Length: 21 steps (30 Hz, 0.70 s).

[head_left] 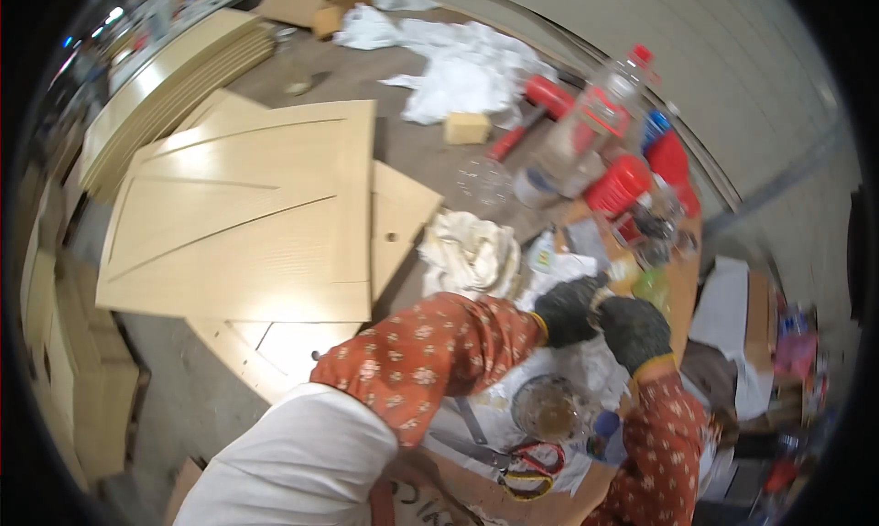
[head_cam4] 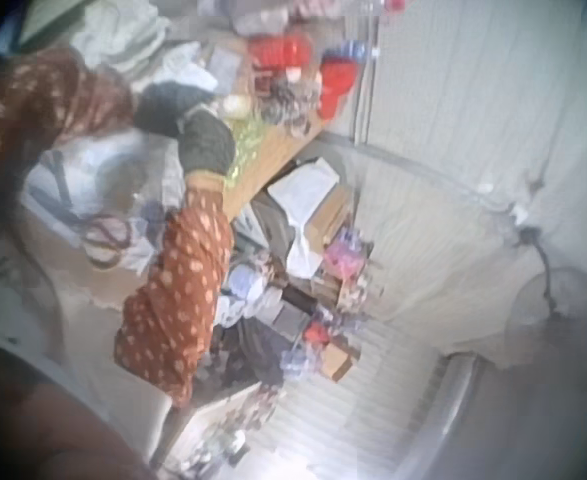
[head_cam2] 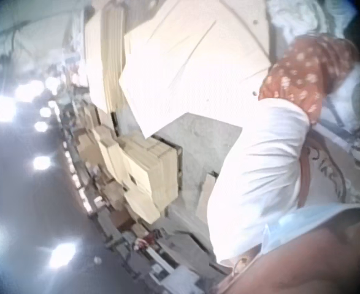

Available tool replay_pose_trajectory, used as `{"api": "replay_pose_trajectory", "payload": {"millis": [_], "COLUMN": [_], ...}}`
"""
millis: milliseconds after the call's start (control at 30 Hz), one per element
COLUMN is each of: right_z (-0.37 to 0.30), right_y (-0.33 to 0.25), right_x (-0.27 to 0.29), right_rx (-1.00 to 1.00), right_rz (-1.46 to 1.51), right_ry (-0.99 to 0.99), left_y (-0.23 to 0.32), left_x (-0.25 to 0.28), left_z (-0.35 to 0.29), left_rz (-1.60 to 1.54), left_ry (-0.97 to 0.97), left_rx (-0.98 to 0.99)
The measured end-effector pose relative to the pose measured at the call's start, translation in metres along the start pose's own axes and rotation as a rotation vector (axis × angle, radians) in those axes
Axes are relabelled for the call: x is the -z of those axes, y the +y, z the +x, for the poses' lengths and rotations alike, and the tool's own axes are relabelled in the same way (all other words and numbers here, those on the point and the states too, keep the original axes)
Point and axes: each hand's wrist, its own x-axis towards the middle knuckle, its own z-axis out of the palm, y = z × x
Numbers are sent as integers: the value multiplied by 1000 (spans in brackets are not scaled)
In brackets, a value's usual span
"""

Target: The person scrapes the seams of wooden panels with a blade, wipes them with a cloth, and applies wood filler to the joints using a small spatula.

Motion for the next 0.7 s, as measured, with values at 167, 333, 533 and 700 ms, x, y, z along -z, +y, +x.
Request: {"api": "replay_pose_trajectory", "payload": {"millis": [167, 333, 533, 700], "right_z": [-14, -37, -34, -25], "right_y": [-49, -122, -185, -226], "right_x": [63, 118, 110, 82], "right_rx": [220, 232, 462, 650], "right_rz": [-46, 239, 543, 377], "right_ry": [219, 91, 17, 174], "left_y": [62, 95, 117, 123], "left_x": [51, 125, 181, 236], "left_z": [-21, -83, -172, -226], "left_rz": [6, 101, -265, 49], "left_ry": [9, -74, 65, 191], "left_rx": [-40, -170, 28, -87]}}
